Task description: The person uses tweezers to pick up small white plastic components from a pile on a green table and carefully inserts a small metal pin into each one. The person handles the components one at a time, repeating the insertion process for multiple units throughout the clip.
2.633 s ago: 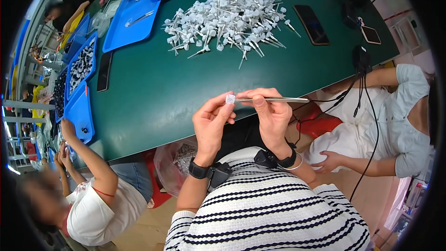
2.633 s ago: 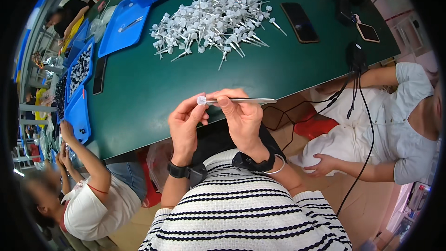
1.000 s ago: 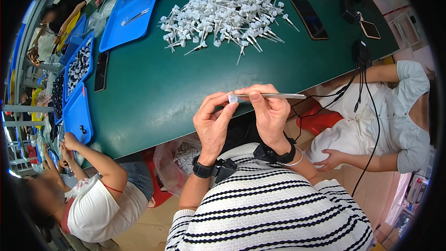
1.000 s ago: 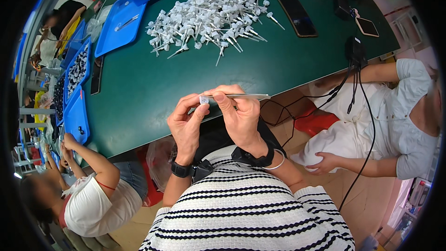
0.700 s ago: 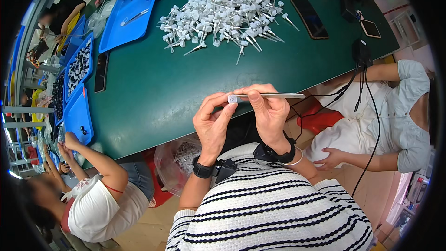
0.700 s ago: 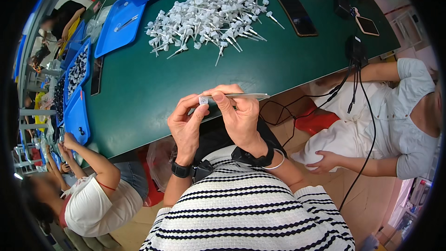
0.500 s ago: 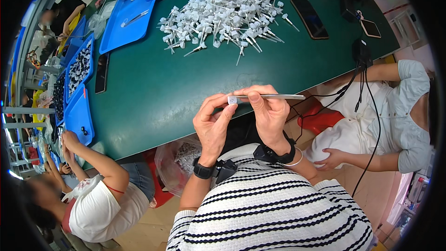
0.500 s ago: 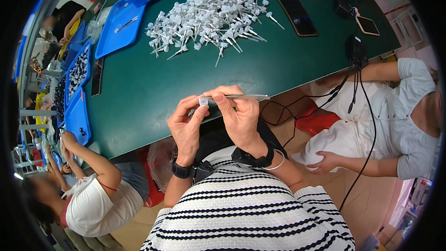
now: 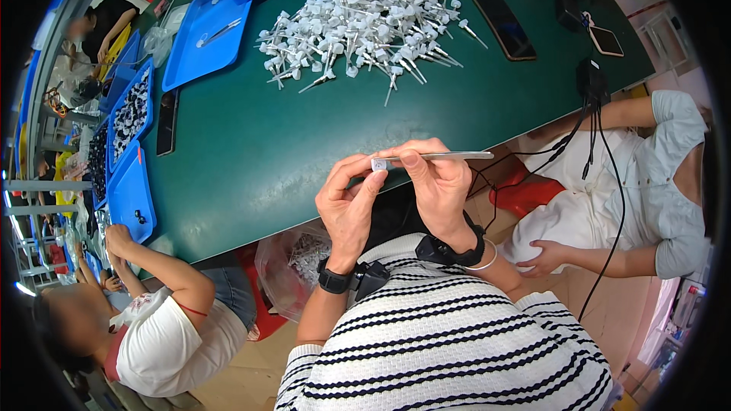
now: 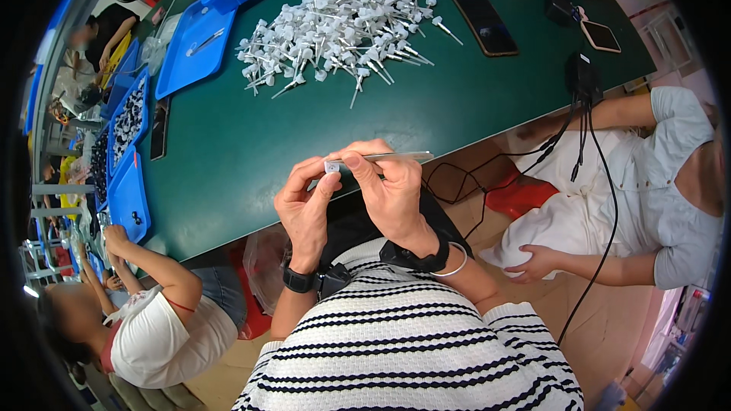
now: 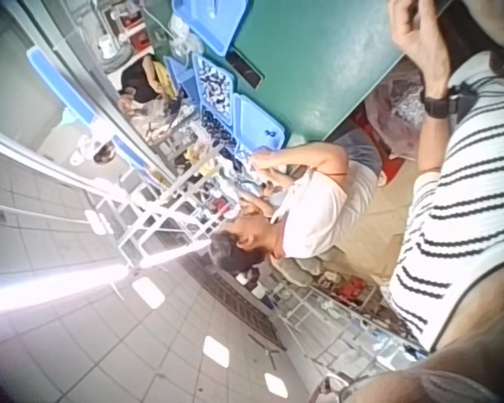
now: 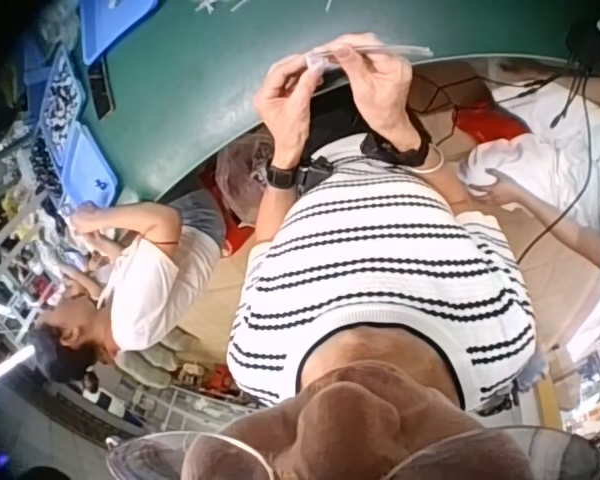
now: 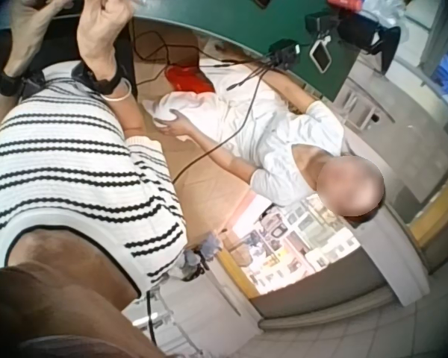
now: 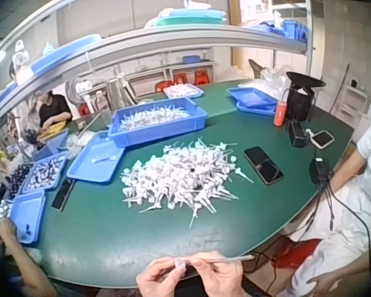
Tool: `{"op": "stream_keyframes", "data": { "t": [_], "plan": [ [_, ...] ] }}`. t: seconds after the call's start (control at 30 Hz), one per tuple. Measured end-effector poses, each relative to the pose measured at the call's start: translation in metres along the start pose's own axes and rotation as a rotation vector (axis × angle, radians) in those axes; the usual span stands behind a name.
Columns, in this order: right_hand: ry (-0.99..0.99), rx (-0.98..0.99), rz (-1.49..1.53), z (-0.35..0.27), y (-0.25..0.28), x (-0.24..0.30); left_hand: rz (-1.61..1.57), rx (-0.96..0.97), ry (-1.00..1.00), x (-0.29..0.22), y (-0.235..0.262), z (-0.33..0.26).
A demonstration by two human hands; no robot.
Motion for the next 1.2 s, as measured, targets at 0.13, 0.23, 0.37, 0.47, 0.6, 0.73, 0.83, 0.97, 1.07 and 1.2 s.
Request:
{"op": "stream_keyframes", "data": {
  "t": [0.13, 0.23, 0.37, 0.47, 0.6, 0.73, 0.83, 0.97, 1.07, 1.2],
  "plan": [
    [0.014, 0.017, -0.038, 0.0, 0.0, 0.001, 0.002, -0.014, -0.001, 0.0, 0.001, -0.001],
    [0.046, 0.023, -0.057, 0.001, -0.001, 0.001, 0.009, -0.019, -0.005, -0.001, 0.001, -0.002],
    [0.048, 0.038, -0.109, 0.001, -0.001, 0.001, 0.047, -0.025, 0.002, -0.002, 0.002, -0.003],
    [0.055, 0.035, -0.123, 0.001, -0.002, 0.002, 0.023, -0.016, -0.011, -0.001, 0.002, -0.003],
    [0.038, 0.023, -0.11, 0.0, -0.002, 0.002, -0.007, -0.02, -0.014, -0.001, 0.002, -0.004],
    [0.057, 0.045, -0.14, 0.002, -0.006, 0.01, 0.032, -0.021, -0.037, -0.006, 0.003, -0.004],
    [0.125, 0.079, -0.242, 0.005, -0.008, 0.016, 0.106, -0.018, -0.07, -0.014, 0.002, -0.003],
    [0.157, 0.128, -0.327, 0.005, -0.013, 0.017, 0.232, -0.01, -0.118, -0.017, 0.003, -0.004],
    [0.17, 0.15, -0.373, 0.005, -0.019, 0.02, 0.227, -0.043, -0.104, -0.014, 0.005, -0.005],
    [0.198, 0.137, -0.323, 0.005, -0.02, 0.019, 0.204, -0.069, -0.1, -0.015, 0.006, -0.005]
  ]
}}
Point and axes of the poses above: each hand's wrist, its own z-axis towards the middle knuckle, its own y-axis out of the back of the hand, x = y × z, the point moved 7 cm from there along z, towards the middle knuckle, and after that the axes turned 2 degrees about z, right-handed, at the moved point
